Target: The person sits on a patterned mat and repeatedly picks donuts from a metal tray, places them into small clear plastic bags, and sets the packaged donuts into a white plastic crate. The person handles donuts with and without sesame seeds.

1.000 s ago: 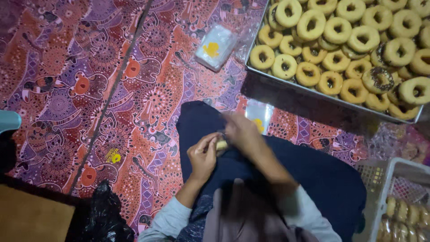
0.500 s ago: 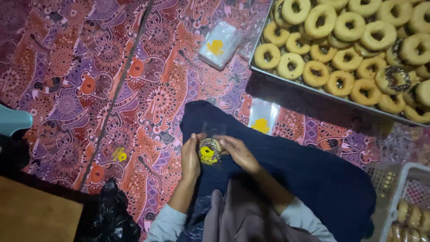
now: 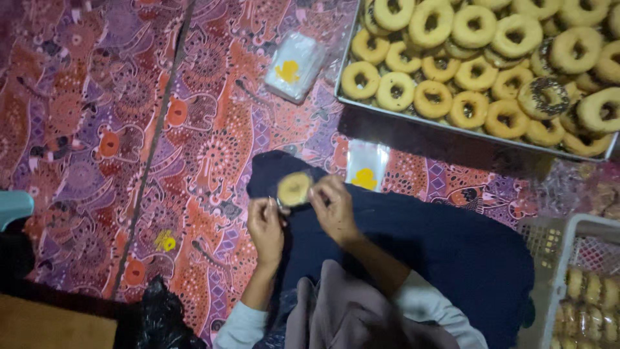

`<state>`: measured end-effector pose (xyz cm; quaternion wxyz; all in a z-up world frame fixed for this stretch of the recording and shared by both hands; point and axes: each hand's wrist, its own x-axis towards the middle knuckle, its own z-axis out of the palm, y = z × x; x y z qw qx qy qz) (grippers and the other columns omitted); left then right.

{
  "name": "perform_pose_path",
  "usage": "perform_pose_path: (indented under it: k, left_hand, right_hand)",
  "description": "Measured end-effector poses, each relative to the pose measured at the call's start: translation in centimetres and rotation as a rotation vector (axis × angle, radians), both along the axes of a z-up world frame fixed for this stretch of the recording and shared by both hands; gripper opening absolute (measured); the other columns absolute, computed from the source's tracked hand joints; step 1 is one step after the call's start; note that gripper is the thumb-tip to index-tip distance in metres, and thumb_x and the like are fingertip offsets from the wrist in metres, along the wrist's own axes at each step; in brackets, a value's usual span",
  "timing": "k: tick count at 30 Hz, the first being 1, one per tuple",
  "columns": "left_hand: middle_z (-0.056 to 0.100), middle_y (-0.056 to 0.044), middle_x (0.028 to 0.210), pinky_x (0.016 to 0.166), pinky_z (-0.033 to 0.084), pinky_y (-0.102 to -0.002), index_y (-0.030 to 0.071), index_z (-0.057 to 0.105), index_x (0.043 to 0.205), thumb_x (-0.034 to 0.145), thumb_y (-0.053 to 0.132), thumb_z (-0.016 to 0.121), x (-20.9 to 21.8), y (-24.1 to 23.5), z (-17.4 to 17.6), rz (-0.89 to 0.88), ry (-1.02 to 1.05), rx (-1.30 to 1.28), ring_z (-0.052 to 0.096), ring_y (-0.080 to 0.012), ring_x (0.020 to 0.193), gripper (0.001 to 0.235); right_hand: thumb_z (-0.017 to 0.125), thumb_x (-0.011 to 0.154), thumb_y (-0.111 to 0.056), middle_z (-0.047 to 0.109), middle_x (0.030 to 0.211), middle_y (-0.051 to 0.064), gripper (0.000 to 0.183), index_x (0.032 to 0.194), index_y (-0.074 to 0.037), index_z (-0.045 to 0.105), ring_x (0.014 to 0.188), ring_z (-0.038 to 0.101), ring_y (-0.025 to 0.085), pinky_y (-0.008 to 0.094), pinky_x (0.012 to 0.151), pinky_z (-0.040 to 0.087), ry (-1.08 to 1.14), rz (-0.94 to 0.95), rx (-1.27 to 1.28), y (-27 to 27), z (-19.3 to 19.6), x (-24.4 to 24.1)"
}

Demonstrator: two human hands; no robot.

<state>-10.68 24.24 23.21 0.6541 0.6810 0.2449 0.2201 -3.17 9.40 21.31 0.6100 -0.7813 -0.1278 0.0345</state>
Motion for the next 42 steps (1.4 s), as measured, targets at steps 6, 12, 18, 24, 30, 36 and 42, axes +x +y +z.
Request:
perform_pose_path:
  k: [6,12,18,24,30,36,42]
  left_hand:
    - [0.065,-0.013,0.099,0.064,0.052,-0.031,-0.002,0.062,0.091,0.092,0.005,0.066,2.3,-3.7,-3.9,-0.204,0.083,0.41,0.062,-0.021,0.075,0.008]
    - [0.058,-0.025,0.103,0.082,0.051,-0.05,-0.004,0.056,0.105,0.089,0.001,0.069,15.2,-12.1,-12.8,-0.523,-0.013,0.533,0.06,-0.0436,0.097,0.021]
    - [0.058,-0.025,0.108,0.072,0.053,-0.054,-0.001,0.055,0.108,0.077,-0.004,0.06,19.5,-13.9,-21.4,-0.666,0.264,0.806,0.064,-0.0463,0.089,0.032]
    - [0.061,-0.019,0.105,0.067,0.055,-0.052,0.004,0.057,0.1,0.082,0.002,0.061,18.0,-13.6,-22.1,-0.727,0.296,0.958,0.068,-0.0419,0.078,0.019]
    - [0.061,-0.02,0.101,0.062,0.053,-0.053,0.002,0.058,0.096,0.077,0.001,0.062,18.6,-13.3,-20.1,-0.669,0.188,0.93,0.066,-0.0441,0.074,0.019]
    - [0.065,-0.015,0.107,0.069,0.054,-0.051,0.007,0.064,0.103,0.089,0.004,0.065,16.6,-14.7,-13.9,-0.708,0.035,0.79,0.068,-0.0411,0.079,0.014]
    - [0.061,-0.018,0.123,0.07,0.059,-0.038,-0.001,0.057,0.131,0.077,0.003,0.069,17.4,-14.8,-5.6,-0.395,-0.091,0.304,0.07,-0.0293,0.084,0.055]
  right_hand:
    - [0.065,0.099,-0.013,0.065,0.099,0.006,0.029,0.125,-0.005,0.053,0.085,0.063,0.013,0.029,0.075,0.053,0.386,-0.086,0.336,-4.6,-13.6,1.0]
    - [0.055,0.11,-0.024,0.07,0.12,0.02,0.033,0.133,-0.002,0.06,0.106,0.068,0.022,0.036,0.093,0.056,0.18,-0.494,0.052,-16.2,-17.4,8.2]
    - [0.069,0.088,-0.019,0.06,0.13,0.029,0.046,0.13,-0.001,0.062,0.122,0.056,0.046,0.052,0.107,0.043,0.061,-0.447,-0.792,-21.0,-13.9,8.5]
    - [0.071,0.094,-0.021,0.05,0.141,0.039,0.05,0.135,0.005,0.06,0.13,0.048,0.051,0.052,0.11,0.039,-0.219,-0.386,-0.541,-16.2,-14.0,10.1]
    - [0.055,0.102,-0.028,0.077,0.104,0.029,0.044,0.127,0.004,0.071,0.095,0.076,0.037,0.043,0.085,0.06,0.472,-0.239,-0.048,-14.9,-14.3,12.4]
    - [0.083,0.088,-0.023,0.069,0.104,0.026,0.051,0.121,0.011,0.063,0.091,0.069,0.034,0.039,0.076,0.054,0.032,-0.364,-0.37,-15.6,-11.5,12.3]
    - [0.07,0.094,-0.014,0.077,0.109,0.014,0.022,0.112,-0.002,0.076,0.101,0.076,0.027,0.037,0.091,0.058,0.038,-0.119,-0.245,-15.5,-4.6,12.1]
